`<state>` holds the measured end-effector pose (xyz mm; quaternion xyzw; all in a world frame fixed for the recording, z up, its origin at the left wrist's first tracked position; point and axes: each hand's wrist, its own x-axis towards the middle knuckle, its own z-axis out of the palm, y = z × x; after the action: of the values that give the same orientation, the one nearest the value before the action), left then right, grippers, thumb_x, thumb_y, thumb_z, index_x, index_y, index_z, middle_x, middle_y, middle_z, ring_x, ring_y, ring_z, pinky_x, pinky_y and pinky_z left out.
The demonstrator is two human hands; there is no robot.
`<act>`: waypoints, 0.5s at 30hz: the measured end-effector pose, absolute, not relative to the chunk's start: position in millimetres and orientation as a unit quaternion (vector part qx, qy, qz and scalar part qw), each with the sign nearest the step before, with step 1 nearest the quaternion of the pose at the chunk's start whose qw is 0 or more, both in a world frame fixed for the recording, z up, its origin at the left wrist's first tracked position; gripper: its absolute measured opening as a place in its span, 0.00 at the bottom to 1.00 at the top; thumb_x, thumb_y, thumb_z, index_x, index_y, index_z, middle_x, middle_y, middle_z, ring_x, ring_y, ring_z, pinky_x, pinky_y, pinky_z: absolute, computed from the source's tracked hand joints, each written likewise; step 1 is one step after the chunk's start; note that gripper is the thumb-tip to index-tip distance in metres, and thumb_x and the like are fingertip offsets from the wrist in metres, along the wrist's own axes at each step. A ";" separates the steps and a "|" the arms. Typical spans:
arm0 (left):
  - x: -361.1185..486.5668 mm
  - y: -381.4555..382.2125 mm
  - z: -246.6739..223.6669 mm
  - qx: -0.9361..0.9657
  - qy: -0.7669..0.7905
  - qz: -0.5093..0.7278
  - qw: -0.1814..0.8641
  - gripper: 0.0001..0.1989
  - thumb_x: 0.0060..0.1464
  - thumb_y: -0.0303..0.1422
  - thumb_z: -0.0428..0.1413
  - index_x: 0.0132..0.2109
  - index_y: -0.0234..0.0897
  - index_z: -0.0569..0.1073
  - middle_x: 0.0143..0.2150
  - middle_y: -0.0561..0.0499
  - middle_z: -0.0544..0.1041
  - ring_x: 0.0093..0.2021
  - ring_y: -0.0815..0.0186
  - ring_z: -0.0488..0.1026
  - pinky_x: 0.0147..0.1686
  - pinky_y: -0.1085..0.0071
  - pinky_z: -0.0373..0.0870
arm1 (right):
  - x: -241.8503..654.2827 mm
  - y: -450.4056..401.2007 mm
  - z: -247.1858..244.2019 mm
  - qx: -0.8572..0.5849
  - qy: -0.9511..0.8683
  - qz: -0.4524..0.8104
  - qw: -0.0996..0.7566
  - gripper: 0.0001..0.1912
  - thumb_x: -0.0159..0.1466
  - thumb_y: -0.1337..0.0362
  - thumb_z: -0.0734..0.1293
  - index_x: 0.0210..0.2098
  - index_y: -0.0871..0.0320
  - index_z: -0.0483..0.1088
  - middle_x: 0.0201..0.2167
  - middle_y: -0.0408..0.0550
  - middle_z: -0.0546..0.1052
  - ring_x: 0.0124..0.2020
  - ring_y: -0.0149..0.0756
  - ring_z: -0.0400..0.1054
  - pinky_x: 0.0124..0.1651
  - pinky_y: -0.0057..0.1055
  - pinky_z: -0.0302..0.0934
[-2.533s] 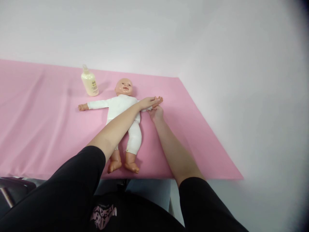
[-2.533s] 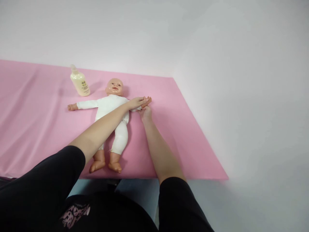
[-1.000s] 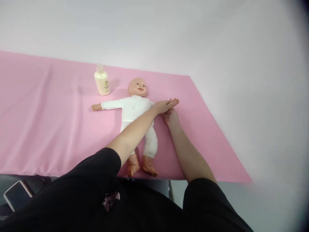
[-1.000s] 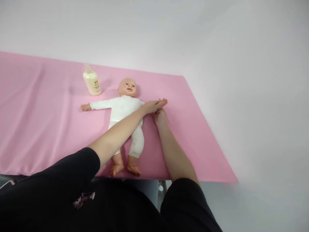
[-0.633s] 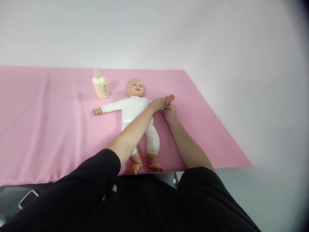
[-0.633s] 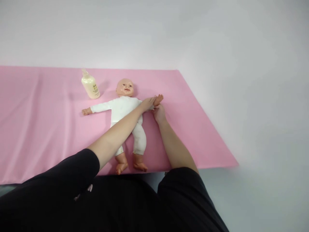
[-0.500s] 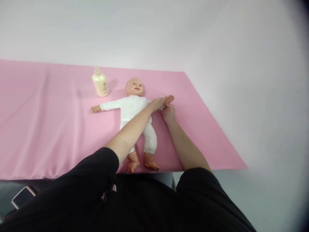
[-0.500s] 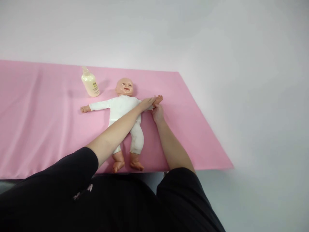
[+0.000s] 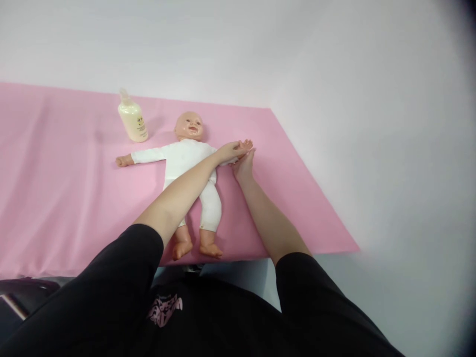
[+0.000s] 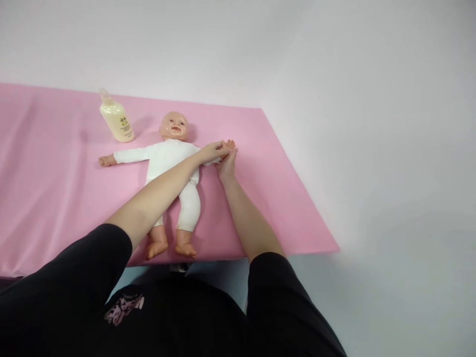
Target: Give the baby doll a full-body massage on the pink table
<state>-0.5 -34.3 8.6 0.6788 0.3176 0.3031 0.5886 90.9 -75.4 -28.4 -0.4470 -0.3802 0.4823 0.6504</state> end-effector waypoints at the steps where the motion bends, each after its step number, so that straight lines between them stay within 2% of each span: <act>1: -1.0 -34.7 9.2 0.671 0.318 0.310 0.593 0.21 0.70 0.39 0.57 0.63 0.32 0.74 0.63 0.38 0.77 0.58 0.56 0.78 0.49 0.67 0.76 | 88.6 -74.7 -28.1 -0.440 -0.372 0.486 0.657 0.39 0.69 0.32 0.49 0.69 0.42 0.66 0.72 0.46 0.65 0.58 0.44 0.72 0.35 0.33 0.70; 4: -2.3 -31.8 8.1 0.648 0.337 0.324 0.601 0.24 0.74 0.46 0.50 0.64 0.34 0.75 0.62 0.39 0.78 0.57 0.55 0.78 0.46 0.66 0.77 | 82.0 -71.9 -26.2 -0.418 -0.356 0.505 0.666 0.40 0.70 0.33 0.46 0.71 0.43 0.62 0.73 0.47 0.65 0.49 0.40 0.75 0.30 0.29 0.65; 6: -3.0 -26.9 4.9 0.636 0.367 0.325 0.596 0.29 0.75 0.50 0.45 0.64 0.33 0.75 0.60 0.38 0.80 0.53 0.53 0.80 0.44 0.63 0.77 | 79.7 -70.1 -25.4 -0.409 -0.339 0.523 0.666 0.37 0.73 0.37 0.47 0.72 0.45 0.61 0.70 0.49 0.69 0.41 0.36 0.75 0.29 0.28 0.63; 9: -3.4 -19.8 -0.4 0.635 0.376 0.332 0.588 0.33 0.75 0.52 0.42 0.66 0.32 0.74 0.58 0.36 0.81 0.51 0.53 0.81 0.45 0.62 0.77 | 79.1 -70.1 -26.0 -0.409 -0.321 0.533 0.667 0.30 0.73 0.49 0.57 0.73 0.43 0.59 0.60 0.46 0.76 0.34 0.29 0.71 0.31 0.27 0.62; 12: -3.0 -17.6 -1.8 0.638 0.366 0.332 0.590 0.35 0.75 0.53 0.40 0.68 0.31 0.74 0.57 0.36 0.82 0.49 0.53 0.81 0.45 0.61 0.76 | 79.2 -73.8 -26.4 -0.416 -0.334 0.523 0.665 0.38 0.63 0.59 0.66 0.72 0.40 0.59 0.50 0.40 0.80 0.31 0.30 0.70 0.29 0.26 0.62; 15: -3.2 -21.2 2.6 0.639 0.363 0.325 0.595 0.39 0.73 0.58 0.40 0.67 0.30 0.74 0.55 0.35 0.82 0.49 0.53 0.81 0.44 0.61 0.75 | 77.9 -77.7 -23.3 -0.453 -0.335 0.505 0.653 0.36 0.62 0.59 0.65 0.71 0.46 0.63 0.52 0.44 0.80 0.36 0.34 0.72 0.31 0.28 0.65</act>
<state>-3.2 -21.2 2.6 0.6392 0.3634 0.3248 0.5949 77.9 -77.7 -23.3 -0.4535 -0.3353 0.5050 0.6534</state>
